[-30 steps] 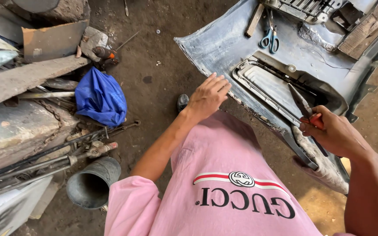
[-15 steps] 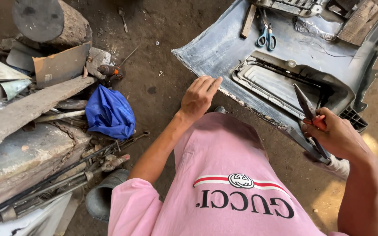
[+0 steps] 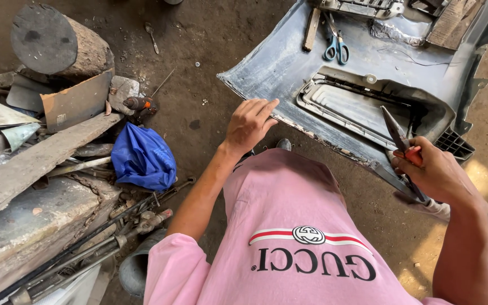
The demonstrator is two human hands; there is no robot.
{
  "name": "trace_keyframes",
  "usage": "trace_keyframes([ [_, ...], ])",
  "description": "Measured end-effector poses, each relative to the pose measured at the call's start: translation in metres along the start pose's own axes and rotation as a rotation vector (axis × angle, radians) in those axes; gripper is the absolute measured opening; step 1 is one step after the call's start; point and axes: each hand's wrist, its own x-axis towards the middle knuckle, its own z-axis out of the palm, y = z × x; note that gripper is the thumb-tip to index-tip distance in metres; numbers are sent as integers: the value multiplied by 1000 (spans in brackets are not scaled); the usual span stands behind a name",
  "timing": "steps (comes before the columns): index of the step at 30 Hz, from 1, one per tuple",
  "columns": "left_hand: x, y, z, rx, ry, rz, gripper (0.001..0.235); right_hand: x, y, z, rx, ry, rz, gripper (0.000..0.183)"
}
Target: The person uses a scraper to remove material from the edge of a car bumper and then sands the area with a sanding block. They also use a blue cloth to wipe the surface of the bumper.
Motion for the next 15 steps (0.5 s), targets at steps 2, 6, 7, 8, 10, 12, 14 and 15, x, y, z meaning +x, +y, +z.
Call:
trace_keyframes([
  [2, 2, -4, -2, 17, -26, 16, 43, 0, 0, 1, -8, 5, 13, 46],
  [6, 1, -12, 3, 7, -86, 12, 27, -3, -2, 3, -32, 13, 38, 48],
  [7, -2, -16, 10, 5, -87, 12, 27, -4, -4, 3, -32, 13, 41, 48],
  [8, -4, -20, 17, -8, -87, 8, 32, -4, -6, 2, -32, 5, 60, 47],
  [10, -1, -21, 16, -23, -88, 6, 38, -5, -7, 2, -32, -3, 81, 47],
  [12, 7, -14, 0, -54, -91, 11, 38, -4, -4, 4, -31, 14, 60, 47],
  [14, 10, -16, 0, -71, -153, -36, 32, -4, -4, 5, -29, 26, 45, 46],
  [15, 11, -17, 0, -85, -214, -84, 27, -4, -4, 5, -27, 38, 27, 45],
])
